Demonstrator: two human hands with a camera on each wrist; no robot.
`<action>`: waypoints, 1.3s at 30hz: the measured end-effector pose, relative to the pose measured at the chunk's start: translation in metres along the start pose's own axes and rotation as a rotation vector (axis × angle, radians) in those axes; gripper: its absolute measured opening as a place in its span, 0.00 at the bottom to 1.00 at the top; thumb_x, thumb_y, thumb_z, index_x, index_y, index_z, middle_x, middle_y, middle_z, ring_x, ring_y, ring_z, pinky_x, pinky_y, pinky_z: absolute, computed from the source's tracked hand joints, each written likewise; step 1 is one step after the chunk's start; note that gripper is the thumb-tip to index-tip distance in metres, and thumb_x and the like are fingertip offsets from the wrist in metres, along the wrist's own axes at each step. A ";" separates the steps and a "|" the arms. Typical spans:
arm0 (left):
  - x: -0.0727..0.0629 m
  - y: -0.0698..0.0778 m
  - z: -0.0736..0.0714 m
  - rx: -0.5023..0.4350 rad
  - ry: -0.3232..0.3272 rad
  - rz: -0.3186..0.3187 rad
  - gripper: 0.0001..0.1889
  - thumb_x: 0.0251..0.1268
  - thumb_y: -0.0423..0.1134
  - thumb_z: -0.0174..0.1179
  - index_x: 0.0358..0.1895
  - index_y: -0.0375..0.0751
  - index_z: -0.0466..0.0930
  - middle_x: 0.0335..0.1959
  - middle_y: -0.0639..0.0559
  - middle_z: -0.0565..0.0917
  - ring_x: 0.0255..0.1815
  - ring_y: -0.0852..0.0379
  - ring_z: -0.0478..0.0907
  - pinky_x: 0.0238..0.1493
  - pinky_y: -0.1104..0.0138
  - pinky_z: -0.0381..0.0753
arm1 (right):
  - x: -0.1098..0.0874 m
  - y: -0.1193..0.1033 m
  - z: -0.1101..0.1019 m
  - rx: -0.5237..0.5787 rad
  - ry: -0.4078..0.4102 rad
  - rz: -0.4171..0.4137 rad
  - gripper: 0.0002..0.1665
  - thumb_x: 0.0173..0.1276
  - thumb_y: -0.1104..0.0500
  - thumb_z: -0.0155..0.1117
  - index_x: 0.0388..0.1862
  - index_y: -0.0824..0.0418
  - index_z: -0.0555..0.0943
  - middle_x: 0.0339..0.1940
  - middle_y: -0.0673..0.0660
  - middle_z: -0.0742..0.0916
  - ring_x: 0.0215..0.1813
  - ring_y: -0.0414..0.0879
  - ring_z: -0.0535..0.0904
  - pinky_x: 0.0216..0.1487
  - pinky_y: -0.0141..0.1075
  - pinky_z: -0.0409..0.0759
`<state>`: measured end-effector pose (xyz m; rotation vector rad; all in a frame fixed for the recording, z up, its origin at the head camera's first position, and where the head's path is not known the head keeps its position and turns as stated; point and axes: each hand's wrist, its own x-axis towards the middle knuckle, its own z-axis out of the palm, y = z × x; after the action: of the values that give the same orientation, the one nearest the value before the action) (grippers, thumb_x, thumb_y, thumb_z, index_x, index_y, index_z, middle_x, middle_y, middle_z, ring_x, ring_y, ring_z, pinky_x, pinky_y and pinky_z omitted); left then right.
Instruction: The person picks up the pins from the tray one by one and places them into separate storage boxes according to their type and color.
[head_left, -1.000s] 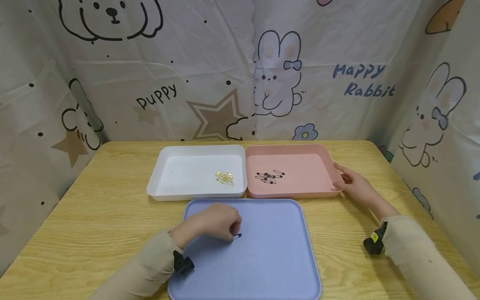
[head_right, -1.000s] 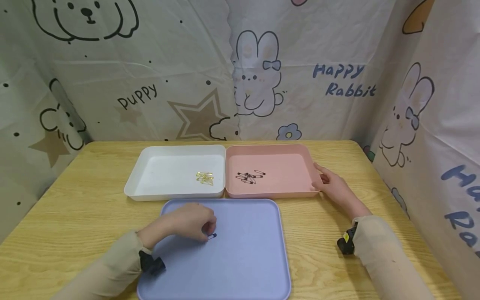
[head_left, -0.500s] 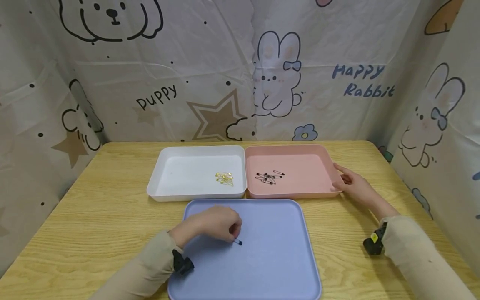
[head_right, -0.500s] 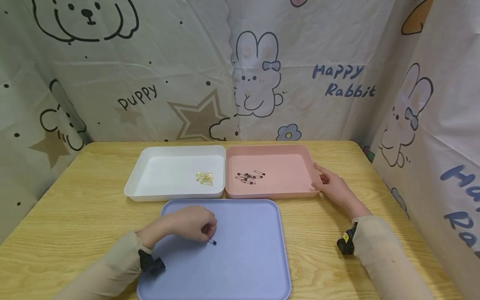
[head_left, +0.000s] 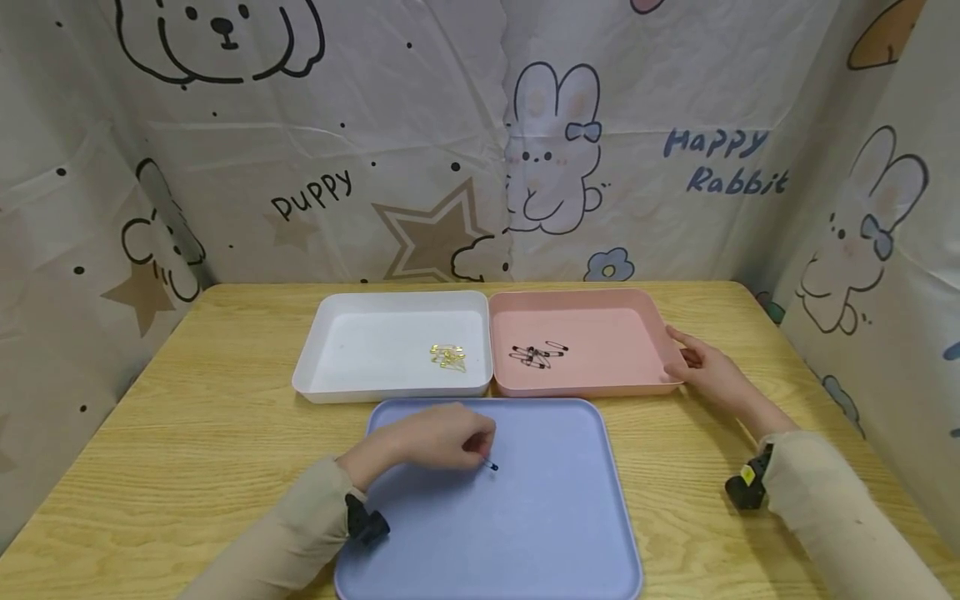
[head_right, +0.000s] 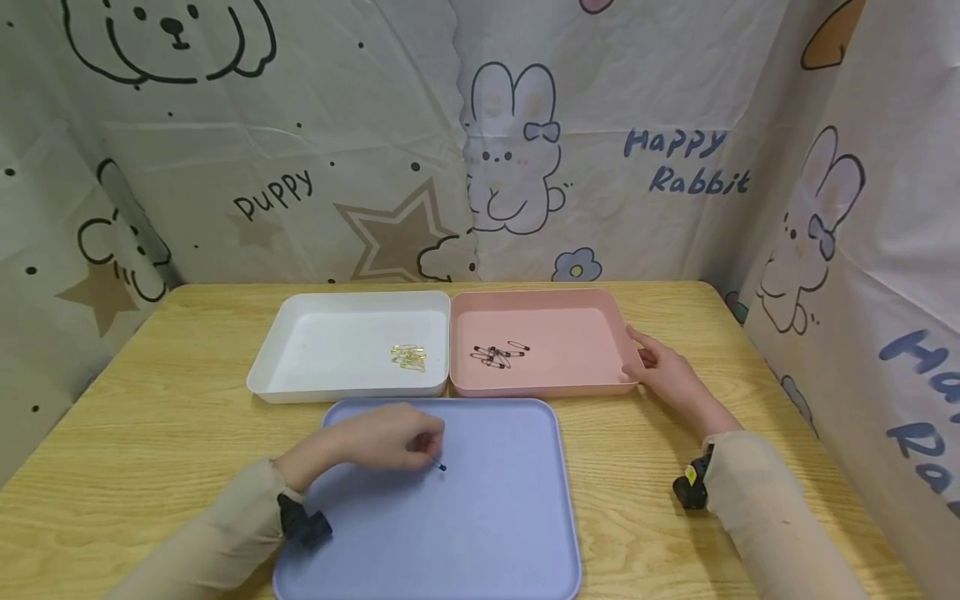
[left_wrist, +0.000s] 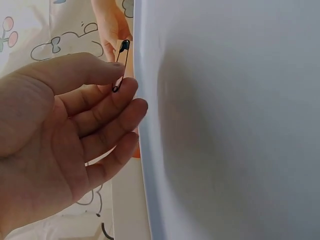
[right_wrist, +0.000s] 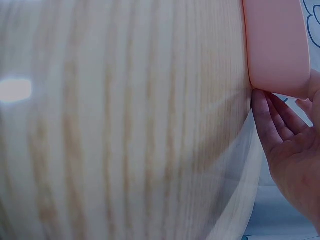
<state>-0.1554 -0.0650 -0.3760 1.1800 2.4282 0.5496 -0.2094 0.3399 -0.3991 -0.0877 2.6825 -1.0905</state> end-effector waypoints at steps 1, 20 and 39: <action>0.001 0.000 0.000 0.003 0.012 0.006 0.07 0.55 0.35 0.57 0.24 0.52 0.72 0.19 0.63 0.71 0.21 0.68 0.66 0.25 0.75 0.66 | 0.000 0.000 0.000 -0.001 0.000 -0.001 0.45 0.67 0.45 0.52 0.73 0.54 0.41 0.71 0.70 0.53 0.68 0.67 0.52 0.63 0.58 0.53; 0.034 -0.007 -0.017 -0.062 0.211 -0.043 0.03 0.60 0.36 0.58 0.32 0.48 0.80 0.28 0.63 0.78 0.29 0.66 0.73 0.32 0.73 0.73 | 0.002 0.000 0.000 0.002 -0.003 0.001 0.44 0.67 0.45 0.52 0.74 0.52 0.41 0.71 0.70 0.54 0.69 0.67 0.52 0.63 0.58 0.54; 0.078 -0.027 -0.032 -0.263 0.306 -0.194 0.02 0.61 0.36 0.57 0.32 0.44 0.78 0.27 0.55 0.79 0.28 0.61 0.72 0.27 0.73 0.71 | 0.003 0.002 0.001 0.009 -0.006 0.017 0.45 0.67 0.43 0.51 0.74 0.50 0.41 0.71 0.70 0.54 0.69 0.67 0.51 0.63 0.59 0.53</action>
<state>-0.2333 -0.0233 -0.3754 0.7907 2.5792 1.0142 -0.2120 0.3403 -0.4016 -0.0658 2.6683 -1.0957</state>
